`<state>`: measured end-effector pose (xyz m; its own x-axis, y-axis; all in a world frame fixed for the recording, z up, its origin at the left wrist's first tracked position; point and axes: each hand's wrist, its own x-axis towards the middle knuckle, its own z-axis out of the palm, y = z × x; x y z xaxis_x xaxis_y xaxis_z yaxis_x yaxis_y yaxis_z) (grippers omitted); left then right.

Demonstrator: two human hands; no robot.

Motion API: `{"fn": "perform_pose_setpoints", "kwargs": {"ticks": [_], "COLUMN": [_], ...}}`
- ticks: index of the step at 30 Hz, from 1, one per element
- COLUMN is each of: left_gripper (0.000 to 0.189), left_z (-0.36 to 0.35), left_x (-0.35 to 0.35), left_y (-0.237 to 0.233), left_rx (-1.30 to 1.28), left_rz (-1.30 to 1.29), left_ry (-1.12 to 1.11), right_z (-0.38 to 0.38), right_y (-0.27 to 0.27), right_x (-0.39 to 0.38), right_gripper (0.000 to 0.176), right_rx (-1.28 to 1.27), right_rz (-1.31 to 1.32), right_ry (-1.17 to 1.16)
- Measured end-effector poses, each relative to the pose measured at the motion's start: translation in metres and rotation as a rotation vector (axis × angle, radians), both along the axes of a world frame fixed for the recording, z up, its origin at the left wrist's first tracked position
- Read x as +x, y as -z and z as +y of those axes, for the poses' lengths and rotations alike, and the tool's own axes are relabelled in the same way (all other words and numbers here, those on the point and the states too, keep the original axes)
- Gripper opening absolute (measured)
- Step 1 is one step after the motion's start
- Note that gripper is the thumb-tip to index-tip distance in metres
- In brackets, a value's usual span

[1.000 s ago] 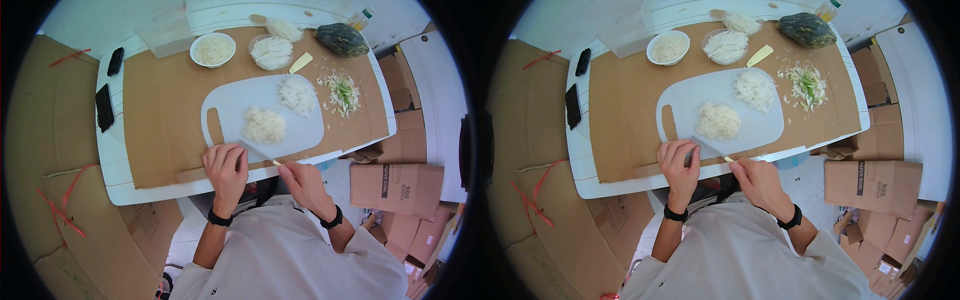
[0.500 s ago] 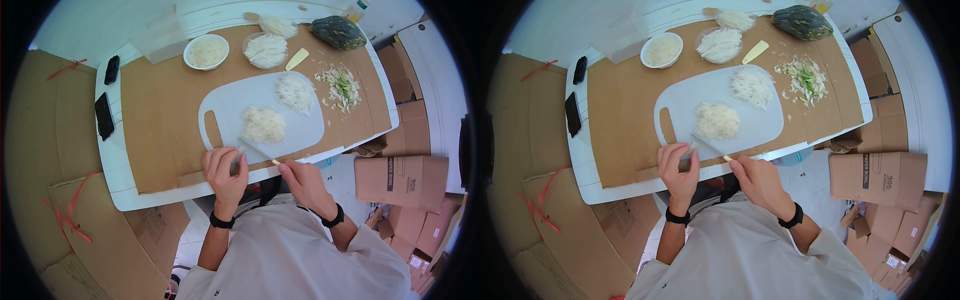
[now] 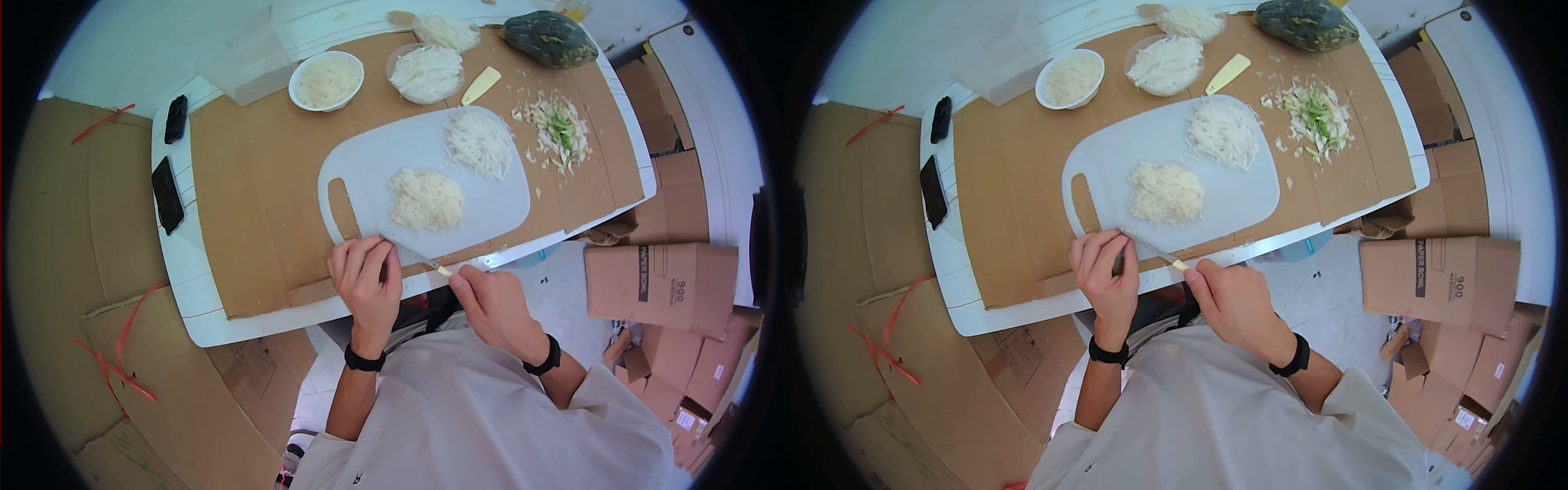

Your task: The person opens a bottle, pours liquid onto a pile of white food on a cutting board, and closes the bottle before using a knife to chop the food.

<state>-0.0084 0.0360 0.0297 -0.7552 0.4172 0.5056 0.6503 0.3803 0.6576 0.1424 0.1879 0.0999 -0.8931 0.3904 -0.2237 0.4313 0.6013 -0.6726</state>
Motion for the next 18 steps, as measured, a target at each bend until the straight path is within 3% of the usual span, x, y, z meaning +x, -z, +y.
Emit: {"fn": "perform_pose_setpoints", "kwargs": {"ticks": [18], "left_gripper": [0.017], "left_z": [-0.001], "left_x": [0.001], "left_y": [0.000], "left_rx": [-0.028], "left_rz": [-0.018], "left_ry": [-0.002], "right_z": [-0.018], "right_y": [0.003], "right_x": [-0.005], "right_gripper": [0.037], "right_rx": [0.155], "right_rz": [-0.103], "right_ry": [-0.050]}}
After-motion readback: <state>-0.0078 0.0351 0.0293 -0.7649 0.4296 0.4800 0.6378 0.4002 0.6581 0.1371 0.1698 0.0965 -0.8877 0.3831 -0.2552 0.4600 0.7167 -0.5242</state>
